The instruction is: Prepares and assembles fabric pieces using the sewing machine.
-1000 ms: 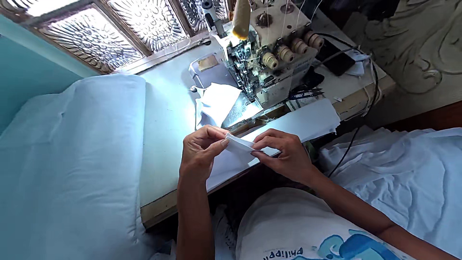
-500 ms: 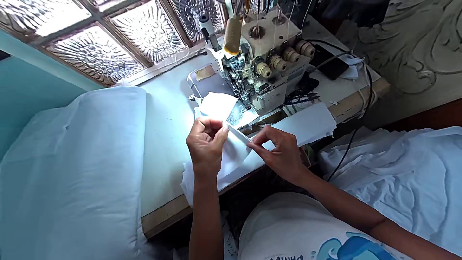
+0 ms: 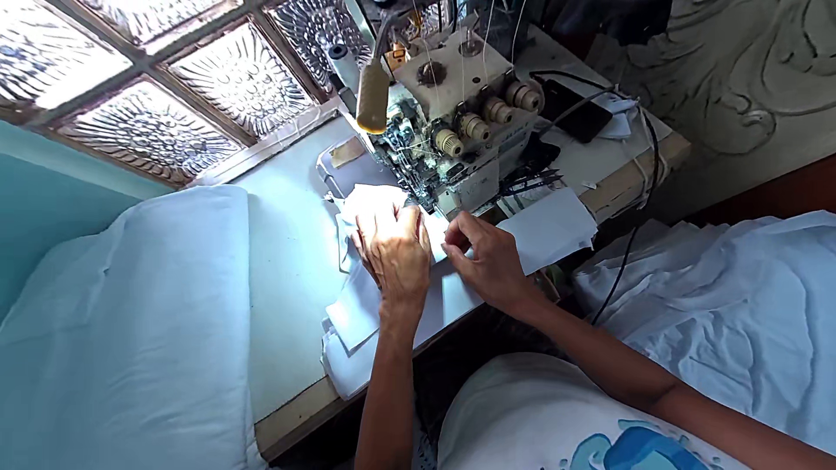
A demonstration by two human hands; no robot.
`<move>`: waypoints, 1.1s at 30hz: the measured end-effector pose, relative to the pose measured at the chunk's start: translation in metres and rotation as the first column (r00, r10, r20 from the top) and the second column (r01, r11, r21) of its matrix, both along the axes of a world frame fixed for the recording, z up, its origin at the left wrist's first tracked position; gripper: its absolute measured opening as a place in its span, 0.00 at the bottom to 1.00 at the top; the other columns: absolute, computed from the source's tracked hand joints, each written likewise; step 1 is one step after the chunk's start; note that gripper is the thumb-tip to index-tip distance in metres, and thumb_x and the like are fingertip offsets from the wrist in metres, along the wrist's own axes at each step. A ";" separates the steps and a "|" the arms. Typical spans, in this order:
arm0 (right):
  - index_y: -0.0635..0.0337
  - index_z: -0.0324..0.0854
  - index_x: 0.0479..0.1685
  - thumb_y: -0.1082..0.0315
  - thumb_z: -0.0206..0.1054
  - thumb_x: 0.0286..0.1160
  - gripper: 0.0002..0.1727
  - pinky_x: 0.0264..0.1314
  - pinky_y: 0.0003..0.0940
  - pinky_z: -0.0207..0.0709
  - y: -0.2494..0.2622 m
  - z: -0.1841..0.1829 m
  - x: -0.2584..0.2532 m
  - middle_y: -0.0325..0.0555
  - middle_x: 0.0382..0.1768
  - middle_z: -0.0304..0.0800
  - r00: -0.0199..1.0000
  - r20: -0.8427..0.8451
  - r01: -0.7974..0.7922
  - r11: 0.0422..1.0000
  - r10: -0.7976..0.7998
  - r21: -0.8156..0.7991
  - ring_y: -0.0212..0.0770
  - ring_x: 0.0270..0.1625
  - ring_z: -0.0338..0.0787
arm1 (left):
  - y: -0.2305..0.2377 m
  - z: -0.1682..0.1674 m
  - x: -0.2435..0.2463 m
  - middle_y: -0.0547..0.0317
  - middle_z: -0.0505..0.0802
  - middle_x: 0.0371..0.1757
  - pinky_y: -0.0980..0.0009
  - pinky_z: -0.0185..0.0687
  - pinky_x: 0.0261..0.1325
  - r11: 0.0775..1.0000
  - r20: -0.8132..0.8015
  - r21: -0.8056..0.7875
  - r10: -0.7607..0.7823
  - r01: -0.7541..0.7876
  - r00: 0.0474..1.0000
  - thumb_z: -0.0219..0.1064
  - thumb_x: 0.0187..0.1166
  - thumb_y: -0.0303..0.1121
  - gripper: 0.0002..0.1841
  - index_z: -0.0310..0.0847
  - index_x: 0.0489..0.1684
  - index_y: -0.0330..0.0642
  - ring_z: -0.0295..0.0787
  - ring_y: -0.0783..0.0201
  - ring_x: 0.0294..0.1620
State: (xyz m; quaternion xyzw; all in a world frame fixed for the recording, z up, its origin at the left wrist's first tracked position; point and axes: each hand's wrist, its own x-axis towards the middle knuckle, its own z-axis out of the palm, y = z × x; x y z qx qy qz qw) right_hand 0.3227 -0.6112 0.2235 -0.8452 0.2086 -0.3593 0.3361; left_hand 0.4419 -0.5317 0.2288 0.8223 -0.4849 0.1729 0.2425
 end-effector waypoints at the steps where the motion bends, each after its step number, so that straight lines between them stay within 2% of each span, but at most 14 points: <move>1: 0.65 0.83 0.37 0.77 0.69 0.68 0.02 0.30 0.37 0.81 0.001 -0.001 -0.005 0.48 0.30 0.86 1.000 -0.006 -0.010 1.000 0.010 0.013 0.43 0.31 0.88 | 0.000 0.000 -0.004 0.38 0.89 0.48 0.40 0.76 0.54 1.000 -0.033 -0.007 0.009 -0.009 0.999 0.62 0.85 0.33 0.12 0.91 0.49 0.38 0.84 0.35 0.54; 4: 0.64 0.84 0.36 0.77 0.67 0.67 0.03 0.34 0.36 0.82 0.005 -0.002 -0.019 0.47 0.30 0.86 0.999 -0.027 -0.016 0.999 0.017 0.042 0.41 0.32 0.88 | 0.001 -0.002 -0.013 0.42 0.89 0.41 0.49 0.77 0.50 0.996 -0.160 -0.085 -0.049 0.036 0.986 0.65 0.83 0.32 0.11 0.93 0.46 0.37 0.85 0.43 0.45; 6: 0.64 0.84 0.34 0.77 0.67 0.65 0.02 0.33 0.34 0.81 0.005 -0.005 -0.021 0.47 0.29 0.85 1.000 -0.021 0.006 0.999 -0.006 0.037 0.40 0.31 0.87 | 0.000 -0.003 -0.014 0.43 0.90 0.40 0.50 0.77 0.49 0.993 -0.197 -0.109 -0.068 0.047 0.978 0.67 0.82 0.33 0.11 0.92 0.46 0.35 0.86 0.45 0.43; 8: 0.65 0.84 0.36 0.76 0.67 0.66 0.03 0.34 0.34 0.81 0.003 -0.006 -0.019 0.47 0.29 0.86 1.000 -0.020 0.020 0.999 -0.019 0.026 0.41 0.31 0.88 | -0.003 -0.004 -0.012 0.43 0.90 0.38 0.49 0.78 0.46 0.994 -0.182 -0.101 -0.049 0.031 0.982 0.66 0.83 0.33 0.11 0.88 0.47 0.33 0.87 0.46 0.37; 10: 0.65 0.85 0.38 0.77 0.68 0.68 0.04 0.34 0.36 0.82 -0.001 -0.007 -0.013 0.48 0.31 0.87 0.999 -0.020 0.032 0.999 -0.032 -0.006 0.43 0.32 0.88 | -0.006 -0.003 -0.009 0.42 0.89 0.38 0.49 0.79 0.44 0.995 -0.160 -0.095 -0.026 0.010 0.987 0.66 0.84 0.35 0.12 0.85 0.48 0.33 0.86 0.46 0.36; 13: 0.64 0.91 0.46 0.78 0.69 0.68 0.10 0.34 0.39 0.83 -0.002 -0.008 -0.005 0.51 0.32 0.87 0.998 -0.038 0.052 0.995 -0.055 -0.088 0.47 0.33 0.88 | -0.010 -0.003 -0.006 0.43 0.88 0.36 0.50 0.78 0.42 0.996 -0.106 -0.086 -0.001 -0.008 0.994 0.64 0.86 0.36 0.12 0.84 0.43 0.33 0.85 0.46 0.36; 16: 0.59 0.94 0.53 0.79 0.69 0.70 0.15 0.31 0.39 0.81 -0.001 -0.009 0.001 0.52 0.30 0.84 0.994 -0.075 0.070 0.982 -0.084 -0.178 0.50 0.31 0.86 | -0.009 0.000 -0.005 0.40 0.89 0.39 0.46 0.79 0.47 1.000 -0.071 -0.030 0.006 -0.008 0.997 0.62 0.86 0.33 0.12 0.87 0.40 0.32 0.88 0.40 0.43; 21: 0.58 0.93 0.55 0.77 0.70 0.68 0.17 0.31 0.41 0.79 -0.001 -0.004 0.009 0.52 0.31 0.85 0.979 -0.155 0.076 0.946 -0.130 -0.315 0.52 0.33 0.87 | -0.005 0.010 0.011 0.34 0.90 0.54 0.39 0.81 0.54 0.997 -0.084 0.083 0.012 -0.005 0.996 0.58 0.86 0.30 0.14 0.88 0.55 0.33 0.88 0.34 0.55; 24: 0.59 0.92 0.59 0.77 0.70 0.67 0.19 0.34 0.43 0.79 0.001 -0.007 0.012 0.52 0.31 0.86 0.970 -0.176 0.089 0.920 -0.166 -0.382 0.52 0.33 0.88 | -0.019 0.016 0.032 0.31 0.89 0.58 0.37 0.76 0.64 0.991 -0.134 0.109 0.089 -0.074 0.987 0.58 0.85 0.28 0.15 0.89 0.55 0.30 0.84 0.30 0.64; 26: 0.59 0.91 0.62 0.77 0.70 0.65 0.22 0.34 0.42 0.79 0.003 -0.011 0.011 0.51 0.31 0.87 0.966 -0.179 0.094 0.902 -0.185 -0.422 0.51 0.33 0.88 | -0.026 0.016 0.047 0.31 0.90 0.59 0.38 0.74 0.67 0.985 -0.142 0.128 0.137 -0.119 0.980 0.58 0.84 0.29 0.15 0.89 0.53 0.29 0.82 0.31 0.68; 28: 0.59 0.90 0.63 0.77 0.69 0.67 0.22 0.37 0.42 0.80 0.005 -0.011 0.005 0.51 0.32 0.89 0.968 -0.184 0.080 0.903 -0.171 -0.422 0.51 0.33 0.89 | -0.028 0.015 0.060 0.31 0.89 0.60 0.38 0.73 0.68 0.981 -0.141 0.120 0.166 -0.149 0.976 0.58 0.84 0.29 0.15 0.89 0.51 0.29 0.82 0.31 0.67; 31: 0.60 0.92 0.56 0.75 0.67 0.70 0.16 0.46 0.46 0.85 0.006 -0.007 -0.015 0.51 0.34 0.91 0.977 -0.183 0.037 0.935 -0.107 -0.352 0.52 0.37 0.92 | -0.024 0.015 0.075 0.31 0.88 0.60 0.38 0.71 0.69 0.976 -0.167 0.096 0.207 -0.193 0.964 0.57 0.84 0.30 0.15 0.89 0.52 0.29 0.81 0.31 0.67; 33: 0.59 0.92 0.54 0.74 0.67 0.73 0.14 0.48 0.49 0.86 -0.001 -0.006 -0.036 0.53 0.37 0.92 0.970 -0.220 0.037 0.955 -0.106 -0.294 0.53 0.40 0.93 | -0.012 0.019 0.080 0.30 0.88 0.62 0.36 0.70 0.70 0.971 -0.184 0.107 0.232 -0.215 0.955 0.58 0.84 0.30 0.15 0.89 0.54 0.29 0.80 0.30 0.68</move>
